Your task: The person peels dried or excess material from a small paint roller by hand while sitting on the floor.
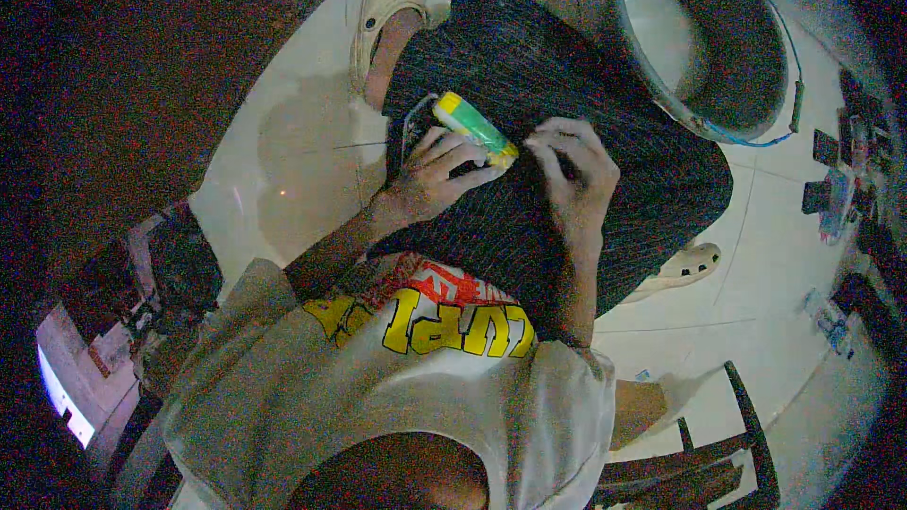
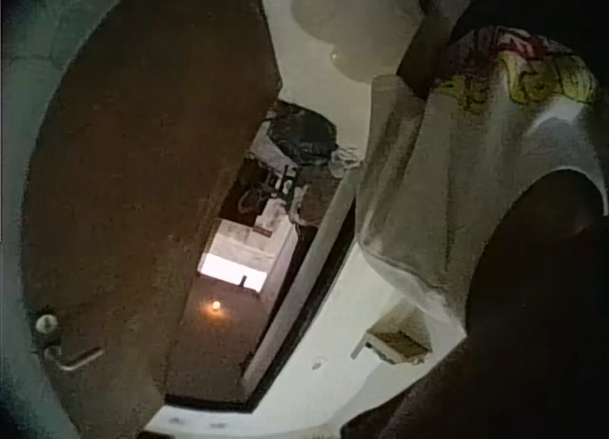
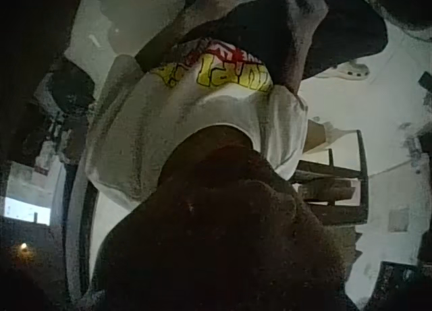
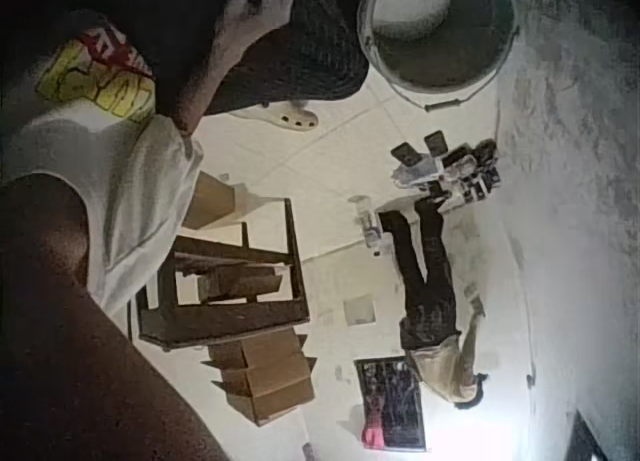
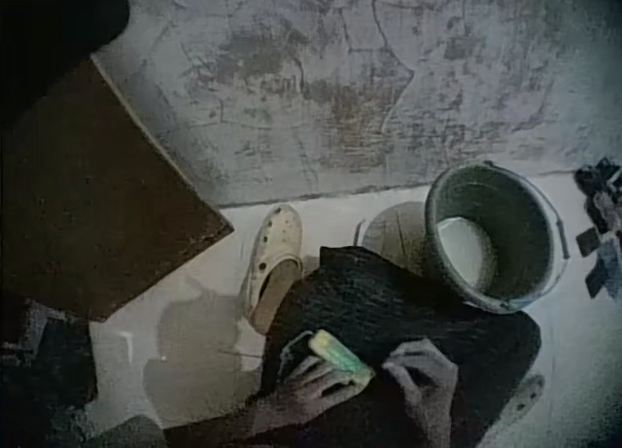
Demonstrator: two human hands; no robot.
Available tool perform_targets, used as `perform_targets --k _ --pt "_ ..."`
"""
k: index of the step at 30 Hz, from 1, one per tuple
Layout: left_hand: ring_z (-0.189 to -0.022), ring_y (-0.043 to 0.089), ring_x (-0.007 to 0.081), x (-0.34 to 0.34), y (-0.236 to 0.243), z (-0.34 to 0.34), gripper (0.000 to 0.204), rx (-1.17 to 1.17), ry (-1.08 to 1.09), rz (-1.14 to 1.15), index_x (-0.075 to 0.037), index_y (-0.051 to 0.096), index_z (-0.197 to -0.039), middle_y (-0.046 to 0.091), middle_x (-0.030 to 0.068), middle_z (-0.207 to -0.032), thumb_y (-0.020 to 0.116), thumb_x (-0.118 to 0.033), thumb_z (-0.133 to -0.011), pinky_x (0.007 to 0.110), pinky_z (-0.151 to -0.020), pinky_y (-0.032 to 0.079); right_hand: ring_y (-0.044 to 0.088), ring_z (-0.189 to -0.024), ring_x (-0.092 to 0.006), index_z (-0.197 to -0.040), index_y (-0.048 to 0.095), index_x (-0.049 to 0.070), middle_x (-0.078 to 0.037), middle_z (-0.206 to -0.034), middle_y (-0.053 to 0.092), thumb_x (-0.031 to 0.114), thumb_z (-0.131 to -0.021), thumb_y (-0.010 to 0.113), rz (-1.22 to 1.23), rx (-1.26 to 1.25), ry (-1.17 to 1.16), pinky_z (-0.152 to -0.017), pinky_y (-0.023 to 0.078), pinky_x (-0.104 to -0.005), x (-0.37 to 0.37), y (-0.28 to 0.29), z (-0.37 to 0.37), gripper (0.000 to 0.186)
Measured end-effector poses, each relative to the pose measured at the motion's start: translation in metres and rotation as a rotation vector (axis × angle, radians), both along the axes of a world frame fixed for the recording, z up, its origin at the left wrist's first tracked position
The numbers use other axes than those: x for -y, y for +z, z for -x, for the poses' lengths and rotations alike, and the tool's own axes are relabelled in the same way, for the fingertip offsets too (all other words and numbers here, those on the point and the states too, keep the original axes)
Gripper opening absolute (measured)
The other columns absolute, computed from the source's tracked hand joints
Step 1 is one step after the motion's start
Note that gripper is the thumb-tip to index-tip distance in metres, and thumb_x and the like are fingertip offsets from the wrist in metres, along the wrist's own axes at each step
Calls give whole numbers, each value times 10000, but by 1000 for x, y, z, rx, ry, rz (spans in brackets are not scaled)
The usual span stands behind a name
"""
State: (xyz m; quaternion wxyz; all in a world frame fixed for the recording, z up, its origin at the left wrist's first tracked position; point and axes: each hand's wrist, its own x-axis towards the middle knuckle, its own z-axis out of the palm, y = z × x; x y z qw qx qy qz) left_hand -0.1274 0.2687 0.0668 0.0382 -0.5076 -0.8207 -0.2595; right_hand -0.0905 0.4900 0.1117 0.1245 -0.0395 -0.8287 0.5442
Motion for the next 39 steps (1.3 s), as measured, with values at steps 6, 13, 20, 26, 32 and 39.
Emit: perform_targets --k 6,13,20,26,32,39 --pt "-1091 562 228 -2 -2 2 303 7 6 -74 -180 722 -1112 602 52 -1072 621 -148 -828 449 -969 425 669 -819 -175 -890 660 -10 -106 -898 687 -37 -876 625 236 -58 -291 -732 543 -284 -1 -14 3 47" --pt "-1067 570 220 -6 -2 3 300 -61 23 -62 -175 722 -1106 599 49 -1063 617 -145 -826 446 -957 434 626 -735 -139 -956 622 49 -63 -894 647 55 -919 629 376 228 -280 -615 490 -264 -2 -5 -7 38" --pt "-1010 574 214 -9 5 5 241 -40 20 -100 -149 731 -1028 604 35 -1023 636 -141 -806 433 -925 442 602 -1062 -301 -1181 670 107 -70 -1240 638 33 -810 685 -170 90 263 -991 446 -414 -5 2 0 378" --pt "-1006 584 211 -11 13 2 207 0 57 -88 -122 732 -981 623 17 -1010 675 -148 -784 424 -893 451 606 -1003 -283 -1070 711 107 -52 -1240 644 71 -773 714 -255 39 336 -931 467 -399 -6 0 1 300" --pt "-982 608 213 -7 5 2 210 -18 10 -167 -84 726 -973 643 22 -1021 689 -104 -767 412 -865 459 629 -982 -224 -956 749 55 -65 -1131 698 35 -757 696 -76 -2 341 -836 496 -326 -5 -14 -3 206" --pt "-933 630 218 -9 10 4 200 48 39 -233 -56 711 -946 653 52 -1005 699 -42 -747 417 -861 460 670 -881 -281 -873 630 11 -138 -949 696 17 -846 628 231 108 105 -822 513 -348 25 -11 -1 28"
